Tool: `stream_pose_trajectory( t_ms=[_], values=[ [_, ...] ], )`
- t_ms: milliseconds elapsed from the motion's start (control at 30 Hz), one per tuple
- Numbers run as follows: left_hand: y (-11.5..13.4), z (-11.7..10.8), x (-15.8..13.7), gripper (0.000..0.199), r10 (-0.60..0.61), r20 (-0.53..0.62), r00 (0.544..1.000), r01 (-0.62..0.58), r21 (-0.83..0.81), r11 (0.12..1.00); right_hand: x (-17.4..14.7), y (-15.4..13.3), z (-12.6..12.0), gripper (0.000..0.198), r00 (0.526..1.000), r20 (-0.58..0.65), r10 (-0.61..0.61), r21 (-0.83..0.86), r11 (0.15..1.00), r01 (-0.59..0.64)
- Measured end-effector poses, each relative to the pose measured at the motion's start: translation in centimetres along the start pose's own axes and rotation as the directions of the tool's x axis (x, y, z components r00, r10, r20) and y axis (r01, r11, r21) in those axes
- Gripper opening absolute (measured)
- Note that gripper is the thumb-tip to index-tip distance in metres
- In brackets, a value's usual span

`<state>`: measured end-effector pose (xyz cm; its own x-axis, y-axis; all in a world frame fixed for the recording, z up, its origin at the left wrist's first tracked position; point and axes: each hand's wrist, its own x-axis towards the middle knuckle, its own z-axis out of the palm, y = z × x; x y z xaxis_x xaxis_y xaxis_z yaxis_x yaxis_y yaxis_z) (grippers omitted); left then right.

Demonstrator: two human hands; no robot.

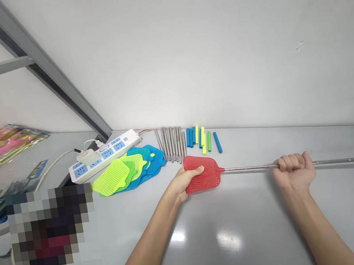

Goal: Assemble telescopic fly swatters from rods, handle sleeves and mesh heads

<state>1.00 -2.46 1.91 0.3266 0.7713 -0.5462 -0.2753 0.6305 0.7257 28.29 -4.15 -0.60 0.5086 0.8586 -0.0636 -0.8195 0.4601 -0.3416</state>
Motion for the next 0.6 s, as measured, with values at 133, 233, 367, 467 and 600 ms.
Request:
stream_pose_trajectory(
  t_ms=[133,233,367,467,600],
  values=[
    [-0.1,0.1,0.0,0.026,0.007,-0.018,1.0,-0.007,0.006,1.0,-0.1,0.2,0.0,0.037,1.0,-0.014,0.009,-0.007,1.0,-0.009],
    [-0.1,0.1,0.0,0.026,0.013,-0.019,1.0,-0.013,0.004,1.0,-0.2,0.3,0.1,0.037,1.0,-0.014,0.02,-0.019,1.0,-0.02],
    [-0.1,0.2,0.0,0.026,0.005,-0.033,0.999,-0.005,0.006,1.0,-0.4,0.6,0.2,0.037,0.999,0.005,0.039,-0.026,0.999,-0.039],
    [-0.1,0.3,0.0,0.025,0.003,-0.042,0.999,-0.003,0.006,1.0,-0.6,0.9,0.2,0.037,0.998,0.018,0.055,-0.024,0.998,-0.054],
    [0.0,0.5,-0.2,0.024,0.01,-0.04,0.999,-0.009,0.009,1.0,-0.7,1.2,0.1,0.039,0.997,0.044,0.066,-0.039,0.997,-0.064]
  ],
)
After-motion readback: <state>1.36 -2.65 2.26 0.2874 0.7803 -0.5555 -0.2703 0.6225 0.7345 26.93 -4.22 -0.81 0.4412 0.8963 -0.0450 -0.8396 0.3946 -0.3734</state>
